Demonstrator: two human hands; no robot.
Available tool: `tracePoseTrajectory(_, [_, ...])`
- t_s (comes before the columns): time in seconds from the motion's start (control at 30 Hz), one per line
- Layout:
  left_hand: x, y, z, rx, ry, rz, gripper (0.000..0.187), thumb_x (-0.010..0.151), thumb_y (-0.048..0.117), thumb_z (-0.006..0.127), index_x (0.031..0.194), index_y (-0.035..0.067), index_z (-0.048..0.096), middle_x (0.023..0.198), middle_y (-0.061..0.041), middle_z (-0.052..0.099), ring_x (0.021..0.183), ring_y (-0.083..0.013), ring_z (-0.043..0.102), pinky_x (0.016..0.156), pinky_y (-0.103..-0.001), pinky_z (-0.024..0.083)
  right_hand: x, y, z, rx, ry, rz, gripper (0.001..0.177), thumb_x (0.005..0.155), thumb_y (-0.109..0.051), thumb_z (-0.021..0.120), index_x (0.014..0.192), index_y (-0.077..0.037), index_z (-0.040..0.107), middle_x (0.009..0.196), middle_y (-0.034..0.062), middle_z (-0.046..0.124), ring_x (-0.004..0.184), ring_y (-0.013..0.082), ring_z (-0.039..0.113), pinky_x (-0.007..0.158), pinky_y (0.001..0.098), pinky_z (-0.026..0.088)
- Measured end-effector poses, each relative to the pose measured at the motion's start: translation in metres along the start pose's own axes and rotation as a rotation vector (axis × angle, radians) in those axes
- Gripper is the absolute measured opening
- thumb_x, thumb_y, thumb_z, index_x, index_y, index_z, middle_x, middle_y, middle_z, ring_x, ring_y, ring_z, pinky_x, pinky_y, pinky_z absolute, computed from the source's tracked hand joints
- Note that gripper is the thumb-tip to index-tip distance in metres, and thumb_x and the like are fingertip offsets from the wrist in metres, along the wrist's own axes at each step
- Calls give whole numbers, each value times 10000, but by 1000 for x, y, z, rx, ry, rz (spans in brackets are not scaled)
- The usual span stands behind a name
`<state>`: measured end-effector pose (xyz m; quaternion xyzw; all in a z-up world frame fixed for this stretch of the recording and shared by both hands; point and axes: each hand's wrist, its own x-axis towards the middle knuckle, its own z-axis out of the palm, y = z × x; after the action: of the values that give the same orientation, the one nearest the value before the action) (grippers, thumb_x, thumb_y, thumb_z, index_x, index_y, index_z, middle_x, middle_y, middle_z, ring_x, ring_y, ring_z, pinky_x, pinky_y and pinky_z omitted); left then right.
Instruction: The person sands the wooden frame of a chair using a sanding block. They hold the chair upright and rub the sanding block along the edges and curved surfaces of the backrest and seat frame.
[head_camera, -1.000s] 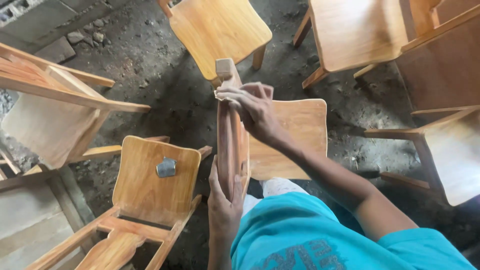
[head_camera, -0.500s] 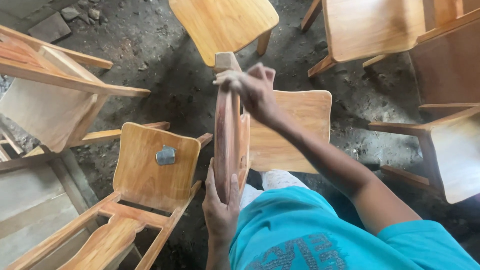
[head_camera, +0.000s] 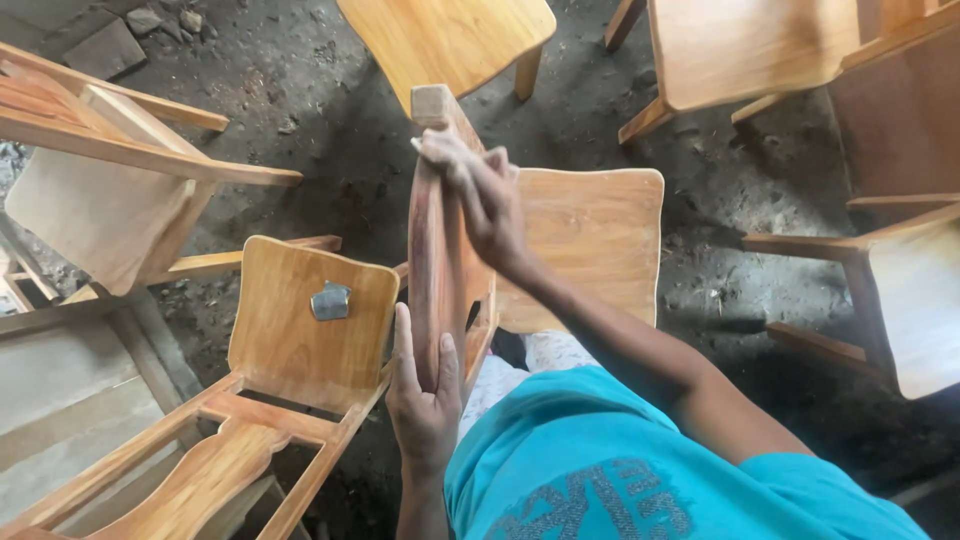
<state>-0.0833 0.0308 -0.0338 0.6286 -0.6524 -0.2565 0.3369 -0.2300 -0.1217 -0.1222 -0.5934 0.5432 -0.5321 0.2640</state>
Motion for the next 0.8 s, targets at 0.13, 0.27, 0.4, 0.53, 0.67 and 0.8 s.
tracePoseTrajectory(0.13, [-1,-2,0,30,-1,23,590,1013,151,638,1511,-55,400,1524,-265,511,1414,-359,542,1147,-390,495,-10,-8,0,-41,-30,-66,402,1184,-322,314,1430,-213,614,1557,8,567,1195,142,560,1007,358,274])
tracePoseTrajectory(0.27, [-3,-2,-2,4,4,-1,590,1012,123,637,1520,-49,390,1537,-267,498,1425,-357,532,1173,-390,468,-5,11,13,-63,64,52,337,1143,-314,394,1310,-195,660,1170,-40,581,922,154,456,909,386,295])
tracePoseTrajectory(0.4, [-6,-6,-2,-34,-22,-13,550,1046,142,563,1528,-50,380,1562,-270,466,1456,-345,493,1200,-389,425,-32,-46,-17,50,-144,-134,414,1197,-257,298,1535,-125,497,1648,125,443,1479,141,536,1014,326,339])
tracePoseTrajectory(0.53, [-4,-4,-9,-115,-72,-16,514,1098,145,429,1550,-73,320,1609,-269,397,1508,-347,420,1214,-384,397,-16,25,19,-149,84,-137,353,1153,-292,404,1327,-129,663,1436,18,641,934,236,429,882,441,291])
tracePoseTrajectory(0.67, [2,8,-11,-200,-92,-142,555,1115,250,252,1560,-81,277,1646,-256,319,1555,-312,294,1254,-361,273,-5,-11,0,-12,-2,-57,394,1193,-312,338,1519,-222,540,1589,-23,541,1247,158,440,997,352,301])
tracePoseTrajectory(0.8, [0,9,-12,-269,-41,-290,651,1095,391,238,1539,-75,329,1628,-247,357,1550,-305,294,1251,-373,252,-33,-41,-14,3,-229,-237,422,1184,-328,288,1466,-190,569,1573,55,549,1495,197,512,976,360,297])
